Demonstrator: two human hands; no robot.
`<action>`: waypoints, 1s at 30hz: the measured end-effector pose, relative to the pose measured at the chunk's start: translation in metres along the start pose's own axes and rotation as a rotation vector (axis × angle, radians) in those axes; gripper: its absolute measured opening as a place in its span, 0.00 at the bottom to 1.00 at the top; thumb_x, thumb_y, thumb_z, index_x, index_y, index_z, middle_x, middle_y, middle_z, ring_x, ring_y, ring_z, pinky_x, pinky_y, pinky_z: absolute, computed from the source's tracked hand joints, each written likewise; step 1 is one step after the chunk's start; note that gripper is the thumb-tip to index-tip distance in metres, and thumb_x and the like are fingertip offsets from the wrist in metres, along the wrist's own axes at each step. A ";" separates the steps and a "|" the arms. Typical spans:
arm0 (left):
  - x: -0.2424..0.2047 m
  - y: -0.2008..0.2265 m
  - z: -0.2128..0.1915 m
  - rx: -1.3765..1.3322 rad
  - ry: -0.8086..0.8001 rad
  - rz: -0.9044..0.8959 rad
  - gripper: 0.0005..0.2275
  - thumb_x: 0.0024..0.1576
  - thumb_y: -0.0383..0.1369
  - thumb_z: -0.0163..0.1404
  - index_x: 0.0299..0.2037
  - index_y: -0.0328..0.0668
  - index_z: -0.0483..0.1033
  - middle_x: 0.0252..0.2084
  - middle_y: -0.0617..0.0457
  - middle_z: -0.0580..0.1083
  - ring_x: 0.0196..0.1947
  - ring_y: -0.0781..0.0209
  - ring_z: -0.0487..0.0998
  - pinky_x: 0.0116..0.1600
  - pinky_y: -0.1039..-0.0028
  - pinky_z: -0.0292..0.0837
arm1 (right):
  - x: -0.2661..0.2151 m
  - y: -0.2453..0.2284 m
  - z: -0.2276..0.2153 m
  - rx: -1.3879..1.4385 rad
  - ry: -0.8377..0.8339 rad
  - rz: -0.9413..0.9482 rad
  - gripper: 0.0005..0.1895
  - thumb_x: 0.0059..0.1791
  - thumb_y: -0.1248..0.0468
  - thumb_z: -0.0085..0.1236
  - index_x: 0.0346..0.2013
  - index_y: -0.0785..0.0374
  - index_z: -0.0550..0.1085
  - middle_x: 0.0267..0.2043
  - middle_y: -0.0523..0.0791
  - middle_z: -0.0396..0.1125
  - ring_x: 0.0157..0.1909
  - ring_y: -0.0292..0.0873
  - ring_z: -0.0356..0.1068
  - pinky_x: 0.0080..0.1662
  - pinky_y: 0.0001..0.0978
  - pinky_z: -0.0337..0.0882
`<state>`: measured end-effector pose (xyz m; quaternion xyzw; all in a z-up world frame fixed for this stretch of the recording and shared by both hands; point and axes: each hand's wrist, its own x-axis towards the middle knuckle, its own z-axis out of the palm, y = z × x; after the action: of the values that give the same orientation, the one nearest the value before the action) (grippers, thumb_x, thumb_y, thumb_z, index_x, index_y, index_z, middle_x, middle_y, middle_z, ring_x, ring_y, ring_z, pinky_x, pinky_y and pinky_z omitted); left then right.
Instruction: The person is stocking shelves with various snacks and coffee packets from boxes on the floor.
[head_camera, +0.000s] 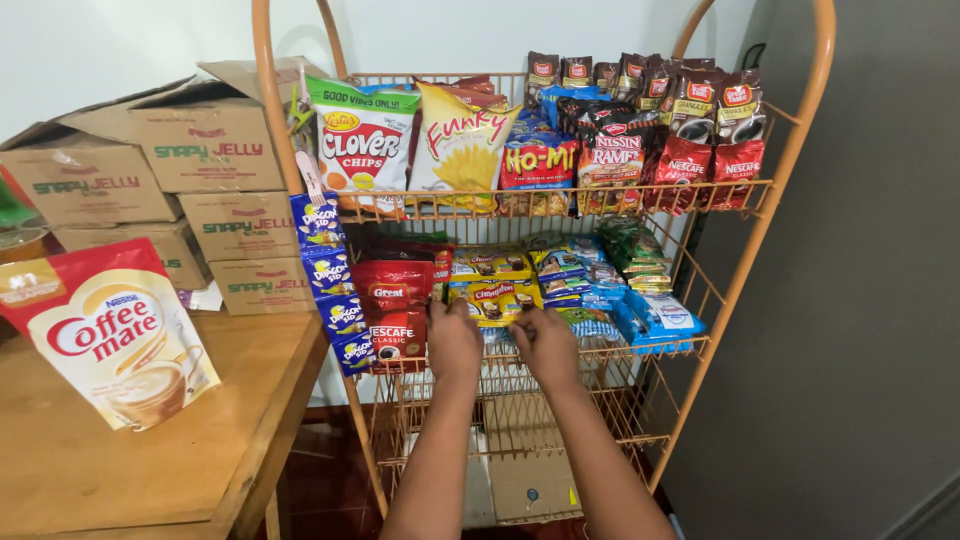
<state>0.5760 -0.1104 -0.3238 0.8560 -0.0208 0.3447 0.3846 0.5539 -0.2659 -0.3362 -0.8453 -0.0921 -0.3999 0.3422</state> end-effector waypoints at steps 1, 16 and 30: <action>0.002 0.001 0.000 -0.001 -0.003 0.002 0.12 0.54 0.25 0.53 0.48 0.40 0.76 0.53 0.34 0.69 0.43 0.32 0.77 0.45 0.50 0.75 | 0.001 -0.004 -0.001 -0.002 0.002 0.003 0.09 0.45 0.63 0.68 0.34 0.58 0.75 0.34 0.48 0.69 0.33 0.51 0.74 0.36 0.44 0.74; -0.004 -0.030 0.028 -0.006 0.102 0.250 0.10 0.52 0.22 0.50 0.42 0.40 0.78 0.44 0.42 0.78 0.51 0.40 0.76 0.54 0.56 0.75 | -0.003 -0.014 0.006 -0.306 -0.053 -0.015 0.18 0.49 0.58 0.54 0.55 0.52 0.76 0.53 0.46 0.70 0.41 0.54 0.74 0.40 0.51 0.74; -0.006 -0.020 0.022 0.191 -0.062 0.225 0.21 0.53 0.30 0.50 0.58 0.38 0.73 0.62 0.44 0.68 0.64 0.42 0.65 0.55 0.56 0.72 | -0.003 -0.023 0.004 -0.362 -0.209 0.091 0.26 0.52 0.53 0.49 0.64 0.54 0.67 0.63 0.45 0.64 0.45 0.52 0.74 0.42 0.49 0.74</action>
<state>0.5901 -0.1126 -0.3502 0.8913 -0.0955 0.3592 0.2597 0.5444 -0.2456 -0.3283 -0.9330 -0.0156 -0.3045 0.1912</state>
